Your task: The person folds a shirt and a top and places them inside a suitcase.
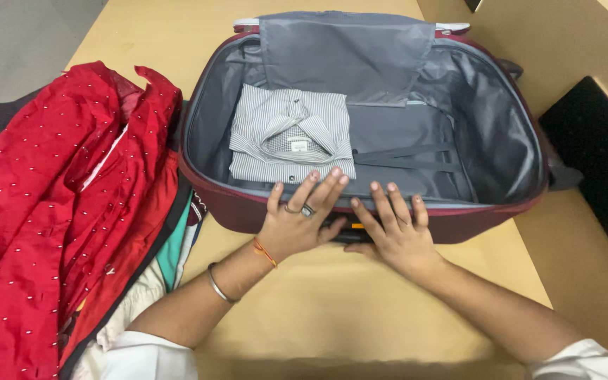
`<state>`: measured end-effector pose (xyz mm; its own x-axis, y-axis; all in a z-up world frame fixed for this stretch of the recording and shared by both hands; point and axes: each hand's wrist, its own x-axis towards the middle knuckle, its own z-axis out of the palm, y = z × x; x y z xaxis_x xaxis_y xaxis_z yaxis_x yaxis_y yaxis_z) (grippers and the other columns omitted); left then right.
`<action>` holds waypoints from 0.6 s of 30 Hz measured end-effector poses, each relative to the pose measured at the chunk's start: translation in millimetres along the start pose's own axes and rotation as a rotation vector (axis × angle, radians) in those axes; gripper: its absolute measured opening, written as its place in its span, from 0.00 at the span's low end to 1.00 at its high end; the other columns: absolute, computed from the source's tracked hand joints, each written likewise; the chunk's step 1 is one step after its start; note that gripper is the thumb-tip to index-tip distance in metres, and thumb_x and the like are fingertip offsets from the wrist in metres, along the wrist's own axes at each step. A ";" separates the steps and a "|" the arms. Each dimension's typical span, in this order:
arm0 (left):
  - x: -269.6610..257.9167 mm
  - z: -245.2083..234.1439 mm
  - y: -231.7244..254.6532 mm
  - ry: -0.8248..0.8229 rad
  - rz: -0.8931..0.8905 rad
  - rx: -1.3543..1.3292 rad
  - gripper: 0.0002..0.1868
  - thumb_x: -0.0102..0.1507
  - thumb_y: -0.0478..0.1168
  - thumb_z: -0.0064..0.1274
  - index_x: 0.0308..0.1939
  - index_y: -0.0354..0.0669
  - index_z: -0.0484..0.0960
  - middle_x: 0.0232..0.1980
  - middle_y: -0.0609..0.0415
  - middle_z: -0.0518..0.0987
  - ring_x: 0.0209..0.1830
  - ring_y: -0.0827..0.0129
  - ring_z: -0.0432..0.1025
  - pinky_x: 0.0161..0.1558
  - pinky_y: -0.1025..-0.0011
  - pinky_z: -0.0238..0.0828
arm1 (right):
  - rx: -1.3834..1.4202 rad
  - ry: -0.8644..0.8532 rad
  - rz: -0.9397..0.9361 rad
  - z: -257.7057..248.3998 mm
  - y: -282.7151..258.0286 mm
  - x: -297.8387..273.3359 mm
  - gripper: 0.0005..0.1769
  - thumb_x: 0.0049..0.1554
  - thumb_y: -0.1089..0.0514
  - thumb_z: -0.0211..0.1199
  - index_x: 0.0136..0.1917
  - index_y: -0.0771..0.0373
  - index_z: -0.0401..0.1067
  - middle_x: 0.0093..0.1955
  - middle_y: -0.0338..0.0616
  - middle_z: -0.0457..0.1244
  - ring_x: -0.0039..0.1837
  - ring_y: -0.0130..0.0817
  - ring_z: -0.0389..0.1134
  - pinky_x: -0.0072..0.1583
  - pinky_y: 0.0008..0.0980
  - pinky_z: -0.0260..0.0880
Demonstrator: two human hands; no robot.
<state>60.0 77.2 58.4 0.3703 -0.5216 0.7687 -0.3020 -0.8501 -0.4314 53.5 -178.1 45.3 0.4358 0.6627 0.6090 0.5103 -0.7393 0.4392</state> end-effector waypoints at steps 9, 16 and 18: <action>35.4 88.3 -4.3 -0.211 -0.293 -0.221 0.42 0.70 0.58 0.50 0.82 0.45 0.55 0.84 0.51 0.52 0.84 0.55 0.43 0.77 0.40 0.36 | 0.134 -0.102 0.154 69.3 40.3 66.4 0.64 0.44 0.25 0.71 0.84 0.48 0.53 0.84 0.53 0.46 0.84 0.51 0.43 0.79 0.61 0.36; 41.1 68.8 -15.8 -0.284 -0.298 -0.288 0.40 0.69 0.48 0.50 0.83 0.44 0.54 0.85 0.53 0.53 0.86 0.58 0.45 0.82 0.48 0.37 | 0.234 -0.156 0.324 62.6 24.7 74.6 0.63 0.43 0.37 0.76 0.85 0.48 0.49 0.85 0.51 0.43 0.86 0.51 0.39 0.81 0.62 0.34; 26.1 50.9 -37.5 -0.254 -0.390 -0.324 0.38 0.70 0.47 0.51 0.82 0.45 0.55 0.85 0.53 0.54 0.85 0.56 0.46 0.82 0.49 0.38 | 0.293 -0.144 0.357 57.4 17.6 65.4 0.60 0.46 0.41 0.76 0.84 0.49 0.49 0.85 0.54 0.41 0.86 0.53 0.37 0.80 0.64 0.32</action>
<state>125.6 91.8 70.6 0.6957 -0.2085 0.6874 -0.3399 -0.9386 0.0594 133.6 -140.9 55.0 0.7093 0.3985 0.5814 0.4885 -0.8726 0.0022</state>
